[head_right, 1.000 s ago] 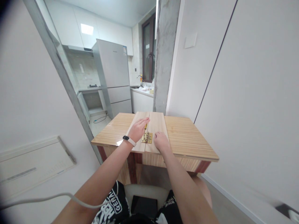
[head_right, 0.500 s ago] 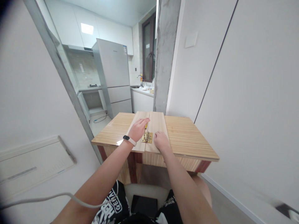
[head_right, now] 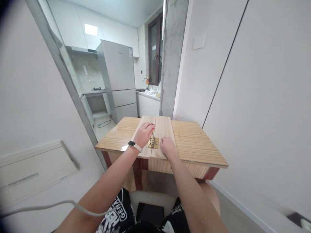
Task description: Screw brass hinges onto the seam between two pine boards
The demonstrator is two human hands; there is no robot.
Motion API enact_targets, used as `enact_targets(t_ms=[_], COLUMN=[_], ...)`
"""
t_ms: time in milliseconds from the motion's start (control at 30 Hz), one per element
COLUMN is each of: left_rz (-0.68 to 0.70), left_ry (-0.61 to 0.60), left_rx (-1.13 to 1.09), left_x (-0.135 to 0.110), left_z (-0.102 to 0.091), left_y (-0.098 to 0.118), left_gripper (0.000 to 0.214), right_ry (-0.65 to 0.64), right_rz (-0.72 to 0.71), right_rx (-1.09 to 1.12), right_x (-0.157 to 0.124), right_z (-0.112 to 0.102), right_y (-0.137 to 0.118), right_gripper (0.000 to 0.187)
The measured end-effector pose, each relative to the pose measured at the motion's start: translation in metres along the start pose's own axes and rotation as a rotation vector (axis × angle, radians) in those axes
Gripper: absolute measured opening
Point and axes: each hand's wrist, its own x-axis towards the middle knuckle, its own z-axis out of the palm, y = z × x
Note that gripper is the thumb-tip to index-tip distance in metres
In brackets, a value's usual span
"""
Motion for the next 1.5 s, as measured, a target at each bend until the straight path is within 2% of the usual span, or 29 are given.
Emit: enact_targets(t_ms=[367, 1133, 1367, 1500], left_rz=[0.019, 0.016, -0.041, -0.061], left_ry=[-0.034, 0.041, 0.043, 0.021], left_rx=[-0.046, -0.020, -0.050, -0.101], left_x=[-0.0054, -0.0005, -0.0016, -0.0008], left_z=[0.0105, 0.0024, 0.0021, 0.0023], left_y=[-0.0086, -0.0001, -0.0015, -0.0086], left_gripper=[0.045, 0.026, 0.026, 0.035], right_ry=[0.007, 0.017, 0.017, 0.017], right_rz=[-0.008, -0.026, -0.030, -0.024], right_rx=[-0.001, -0.003, 0.001, -0.002], right_x=[0.0004, 0.0017, 0.0014, 0.0014], right_z=[0.0014, 0.0074, 0.0071, 0.0067], right_y=[-0.0002, 0.0048, 0.0051, 0.0045], right_gripper=[0.031, 0.031, 0.031, 0.031])
